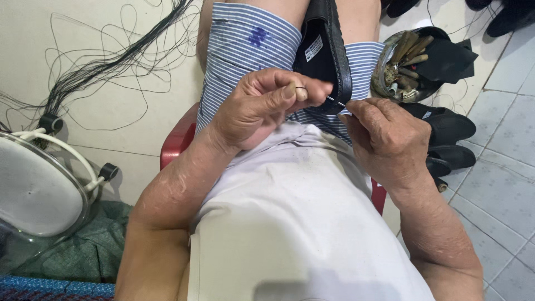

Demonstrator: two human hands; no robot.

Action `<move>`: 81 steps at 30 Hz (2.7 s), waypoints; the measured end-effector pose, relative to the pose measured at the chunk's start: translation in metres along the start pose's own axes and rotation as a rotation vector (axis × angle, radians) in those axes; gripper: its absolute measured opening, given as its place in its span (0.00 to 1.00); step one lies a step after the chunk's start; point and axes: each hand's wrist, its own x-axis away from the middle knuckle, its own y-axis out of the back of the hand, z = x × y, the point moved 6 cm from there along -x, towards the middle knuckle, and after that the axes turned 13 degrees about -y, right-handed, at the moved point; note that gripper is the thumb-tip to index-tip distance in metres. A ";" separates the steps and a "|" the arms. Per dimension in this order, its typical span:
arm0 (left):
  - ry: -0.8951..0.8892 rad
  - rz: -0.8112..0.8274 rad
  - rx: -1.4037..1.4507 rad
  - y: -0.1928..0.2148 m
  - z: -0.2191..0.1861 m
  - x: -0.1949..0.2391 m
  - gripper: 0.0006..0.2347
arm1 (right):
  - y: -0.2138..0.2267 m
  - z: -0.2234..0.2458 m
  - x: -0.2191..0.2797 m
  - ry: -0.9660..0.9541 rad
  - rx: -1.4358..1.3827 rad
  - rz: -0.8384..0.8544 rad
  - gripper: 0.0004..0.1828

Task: The person sits on the floor and sews a black slip-on shoe resting on their lap using a needle and thread. They repeatedly push the needle through the shoe's edge and pull the thread to stitch the sole.

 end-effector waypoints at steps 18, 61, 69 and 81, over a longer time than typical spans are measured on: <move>0.122 -0.069 -0.854 0.009 0.023 -0.008 0.03 | -0.003 0.003 0.001 -0.022 -0.025 -0.025 0.08; -0.161 0.170 -1.152 0.000 0.004 -0.001 0.07 | -0.021 -0.036 0.025 -0.324 -1.555 0.148 0.09; -0.162 0.276 -1.441 0.004 0.012 0.002 0.11 | -0.034 -0.041 0.023 -0.602 -1.573 0.323 0.15; -0.053 0.149 -0.886 -0.006 -0.011 0.002 0.05 | -0.016 0.017 -0.027 -0.162 -0.631 0.140 0.05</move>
